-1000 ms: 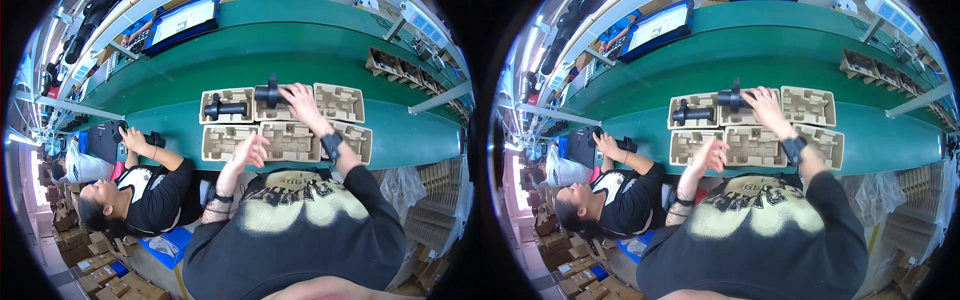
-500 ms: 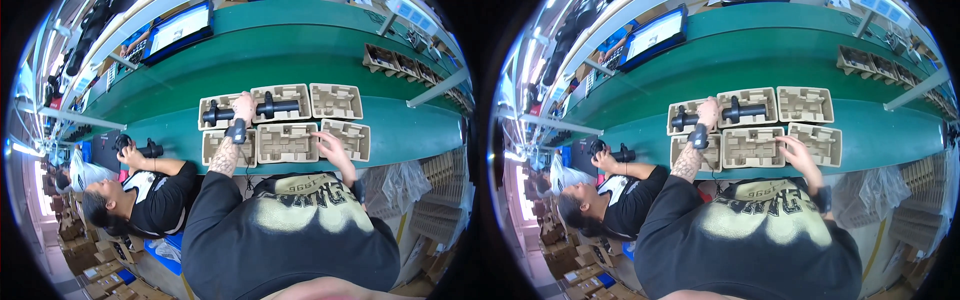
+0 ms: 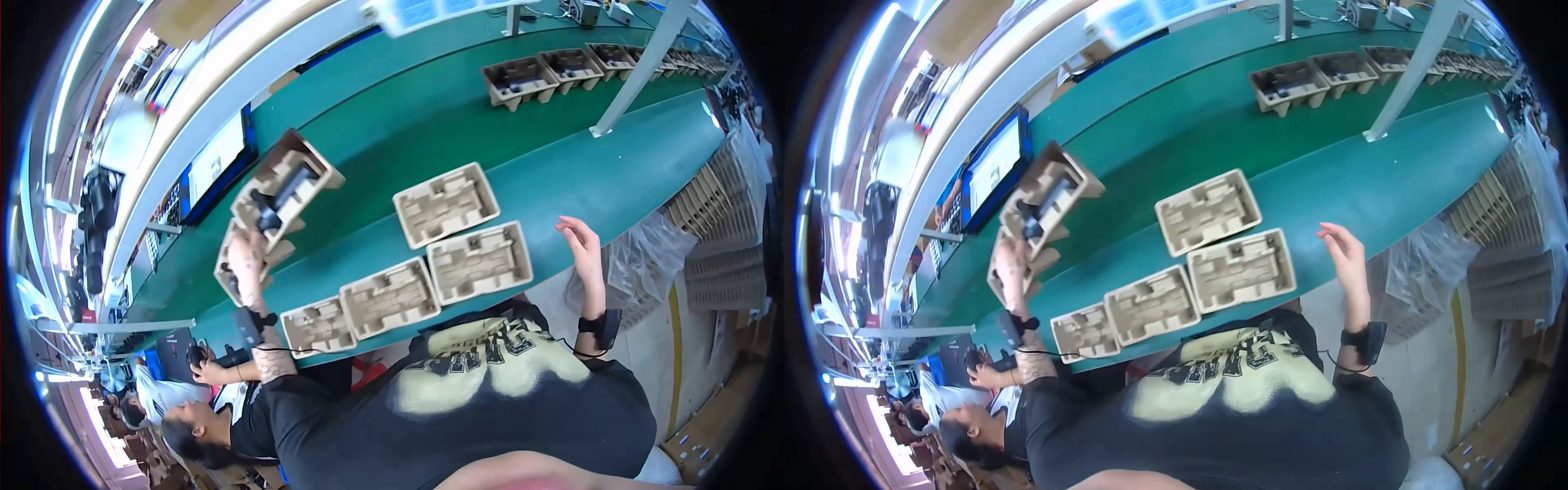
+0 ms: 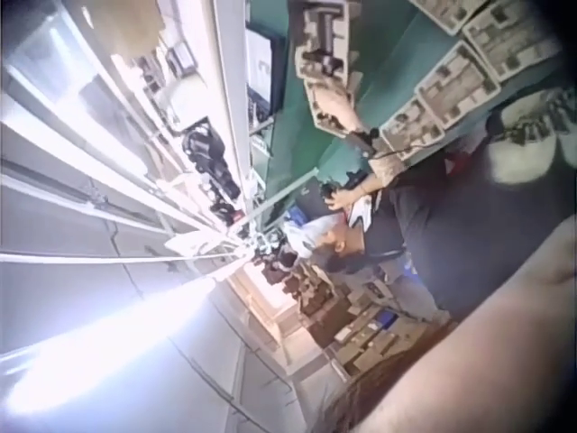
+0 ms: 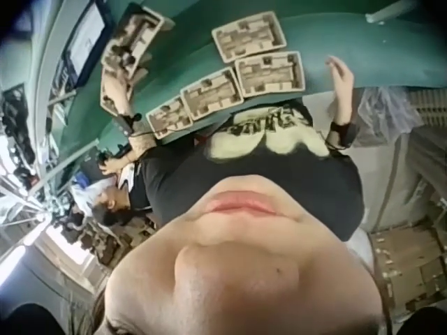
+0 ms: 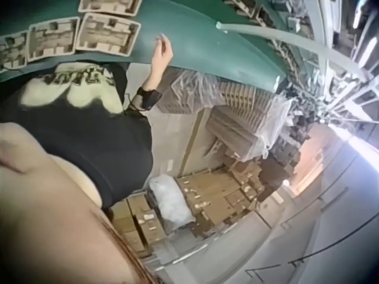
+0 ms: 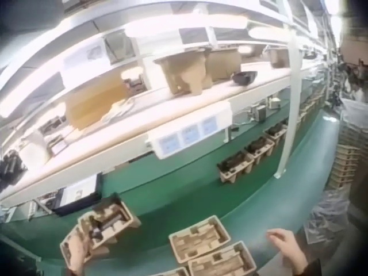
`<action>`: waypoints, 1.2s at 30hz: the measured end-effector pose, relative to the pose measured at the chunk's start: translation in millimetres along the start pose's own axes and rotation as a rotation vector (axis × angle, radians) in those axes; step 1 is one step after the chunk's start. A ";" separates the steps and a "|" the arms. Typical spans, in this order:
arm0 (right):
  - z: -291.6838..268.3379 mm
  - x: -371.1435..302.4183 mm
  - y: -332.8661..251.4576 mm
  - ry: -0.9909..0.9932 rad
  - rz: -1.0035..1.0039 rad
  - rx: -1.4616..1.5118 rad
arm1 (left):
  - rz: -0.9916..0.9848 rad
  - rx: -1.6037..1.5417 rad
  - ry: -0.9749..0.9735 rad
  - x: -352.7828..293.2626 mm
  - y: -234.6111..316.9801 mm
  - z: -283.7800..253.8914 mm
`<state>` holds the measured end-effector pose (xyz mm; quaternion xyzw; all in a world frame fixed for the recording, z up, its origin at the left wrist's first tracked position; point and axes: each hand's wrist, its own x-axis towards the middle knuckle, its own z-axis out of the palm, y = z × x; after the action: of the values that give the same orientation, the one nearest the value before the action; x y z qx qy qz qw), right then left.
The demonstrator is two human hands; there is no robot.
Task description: The person places microphones into cardboard trays and stacks the filled trays on the workbench. Finally, the person gathers more cardboard trays from a large pile and arranges them on the workbench.
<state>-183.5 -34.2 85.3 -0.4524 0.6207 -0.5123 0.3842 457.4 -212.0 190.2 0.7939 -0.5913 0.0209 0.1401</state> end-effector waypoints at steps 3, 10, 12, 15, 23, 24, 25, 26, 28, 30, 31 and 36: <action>-42.2 26.7 36.4 0.063 0.033 0.009 | 0.074 -0.056 0.040 22.1 88.5 -10.0; -80.2 78.3 176.1 0.391 -0.084 -0.596 | 0.391 0.208 -0.199 88.8 243.6 158.2; -84.8 84.0 186.0 0.410 -0.042 -0.728 | 0.637 0.270 -0.284 73.7 340.5 186.8; -78.5 90.3 186.5 0.444 -0.051 -0.834 | 0.570 0.183 -0.226 59.8 399.8 261.0; -61.0 100.4 178.8 0.341 -0.054 -0.815 | 0.614 -0.519 -0.239 63.1 388.6 280.5; -72.8 94.8 184.6 0.297 -0.054 -0.844 | 0.621 -0.603 -0.269 38.6 414.7 252.2; -75.2 98.6 194.1 0.301 -0.045 -0.859 | 0.595 -0.655 -0.264 15.0 425.9 192.0; -76.4 97.0 199.6 0.322 -0.030 -0.874 | 0.650 -0.692 -0.253 -4.1 416.8 149.6; -67.9 97.1 200.6 0.271 -0.056 -0.872 | 0.635 -0.696 -0.207 -47.4 376.6 70.1; -53.0 98.5 185.5 0.113 0.131 -0.262 | 0.367 -0.776 -0.428 -82.1 311.9 -1.6; -39.4 99.4 174.9 0.035 0.235 0.043 | 0.193 -0.735 -0.356 -99.7 269.1 -17.7; 93.5 79.6 90.3 -0.347 0.103 0.184 | -0.543 0.015 -0.520 -215.1 17.4 43.1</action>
<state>-134.3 -131.3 -21.3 -0.4645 0.5180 -0.4608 0.5509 370.8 -26.6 109.4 0.9015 -0.3750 -0.2151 -0.0202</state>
